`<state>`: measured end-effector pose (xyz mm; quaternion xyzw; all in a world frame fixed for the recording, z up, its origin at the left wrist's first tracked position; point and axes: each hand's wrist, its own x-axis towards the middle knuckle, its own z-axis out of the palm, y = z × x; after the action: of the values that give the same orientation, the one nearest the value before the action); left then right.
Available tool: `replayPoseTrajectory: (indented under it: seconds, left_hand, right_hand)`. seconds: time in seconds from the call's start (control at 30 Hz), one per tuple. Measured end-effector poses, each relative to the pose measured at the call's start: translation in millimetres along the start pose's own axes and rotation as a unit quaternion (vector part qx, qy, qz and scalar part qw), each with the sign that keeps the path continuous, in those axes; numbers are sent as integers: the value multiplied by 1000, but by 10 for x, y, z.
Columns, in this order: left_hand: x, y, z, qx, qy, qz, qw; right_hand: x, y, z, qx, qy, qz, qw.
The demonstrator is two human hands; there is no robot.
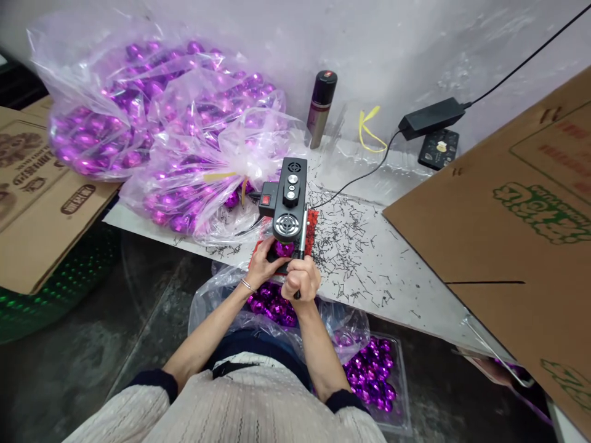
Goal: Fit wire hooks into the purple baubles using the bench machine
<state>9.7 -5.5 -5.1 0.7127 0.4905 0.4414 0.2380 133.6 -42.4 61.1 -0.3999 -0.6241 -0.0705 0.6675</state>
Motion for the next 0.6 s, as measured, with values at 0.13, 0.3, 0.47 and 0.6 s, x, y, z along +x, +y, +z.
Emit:
replayPoseTrajectory:
  seconds: [0.13,0.3,0.47,0.6]
  left_hand:
    - [-2,-4,10,-9,9,6,1000]
    - [6,-17,27,-24,16,13,999]
    - [34,-28,30,-56,18,13,998]
    - [-214,28,-107,-53,47,39,997]
  right_hand:
    - [-53,49,13,19,5,-6,1000]
    - [-80,57,11,-12,-20,-34,999]
    - [275,-140,-22,-7,7,23,1000]
    - [620,-312,-82,4,-20,63,998]
